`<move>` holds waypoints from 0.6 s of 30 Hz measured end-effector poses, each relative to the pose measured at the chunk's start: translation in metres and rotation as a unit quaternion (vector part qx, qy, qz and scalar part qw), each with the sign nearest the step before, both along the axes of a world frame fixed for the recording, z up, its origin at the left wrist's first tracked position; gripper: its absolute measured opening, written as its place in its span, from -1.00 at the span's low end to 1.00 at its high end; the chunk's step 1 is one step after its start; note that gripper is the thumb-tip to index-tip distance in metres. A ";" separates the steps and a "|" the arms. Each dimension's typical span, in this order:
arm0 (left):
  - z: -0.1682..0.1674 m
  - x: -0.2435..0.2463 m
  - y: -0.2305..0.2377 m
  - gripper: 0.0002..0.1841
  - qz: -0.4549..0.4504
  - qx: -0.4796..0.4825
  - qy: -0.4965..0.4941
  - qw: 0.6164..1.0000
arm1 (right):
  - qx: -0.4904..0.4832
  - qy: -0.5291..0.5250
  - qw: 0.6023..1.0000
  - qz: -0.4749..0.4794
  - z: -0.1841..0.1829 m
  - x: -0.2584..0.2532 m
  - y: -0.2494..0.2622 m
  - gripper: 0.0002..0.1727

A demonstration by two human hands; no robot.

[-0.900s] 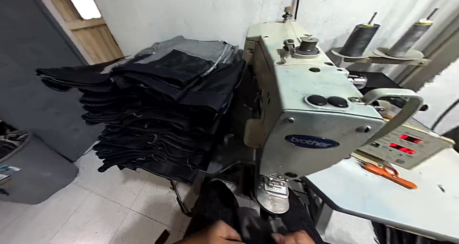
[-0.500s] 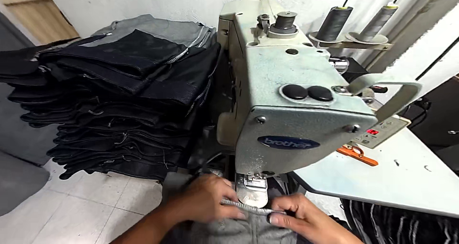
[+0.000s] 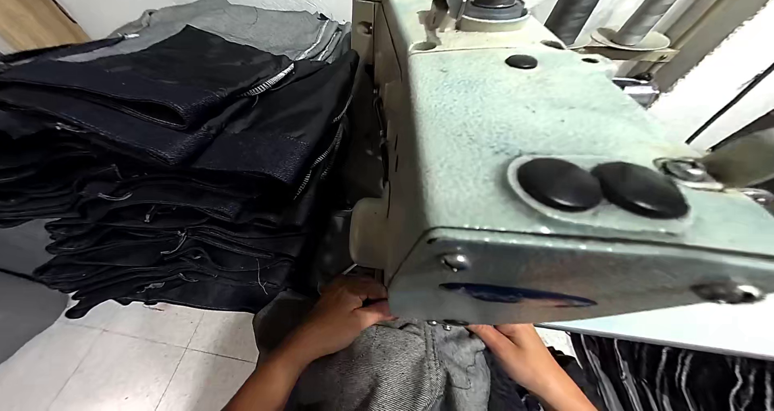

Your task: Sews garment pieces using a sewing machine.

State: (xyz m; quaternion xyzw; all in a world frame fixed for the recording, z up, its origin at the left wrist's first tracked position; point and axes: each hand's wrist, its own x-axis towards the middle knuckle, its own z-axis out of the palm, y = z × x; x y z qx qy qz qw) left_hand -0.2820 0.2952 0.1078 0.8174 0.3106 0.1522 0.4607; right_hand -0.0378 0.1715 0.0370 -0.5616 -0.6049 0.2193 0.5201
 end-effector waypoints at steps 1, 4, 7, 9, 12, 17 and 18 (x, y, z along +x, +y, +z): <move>-0.001 0.000 0.000 -0.78 0.001 -0.006 -0.010 1.000 | 0.000 0.003 1.000 -0.001 0.001 -0.001 0.000 -0.53; -0.005 -0.002 0.000 -0.81 0.001 -0.018 -0.049 0.999 | 0.005 0.001 1.000 0.001 0.002 -0.003 0.001 -0.55; -0.006 -0.002 0.001 -0.81 -0.006 -0.014 -0.070 0.997 | 0.017 0.002 1.000 0.006 0.003 -0.002 0.000 -0.58; -0.004 -0.002 0.002 -0.82 -0.012 -0.027 -0.061 0.998 | 0.019 0.001 1.000 0.008 0.001 -0.002 -0.001 -0.59; -0.007 -0.004 0.004 -0.81 -0.013 -0.055 -0.066 0.996 | 0.021 0.005 1.000 0.000 0.000 -0.005 0.000 -0.60; -0.032 -0.024 0.005 -0.74 0.098 0.069 -0.081 0.989 | 0.003 -0.155 0.984 -0.088 -0.011 0.020 -0.017 -0.58; -0.039 -0.036 0.004 -0.70 0.120 0.108 -0.064 0.985 | -0.029 -0.219 0.970 -0.099 -0.015 0.030 -0.030 -0.62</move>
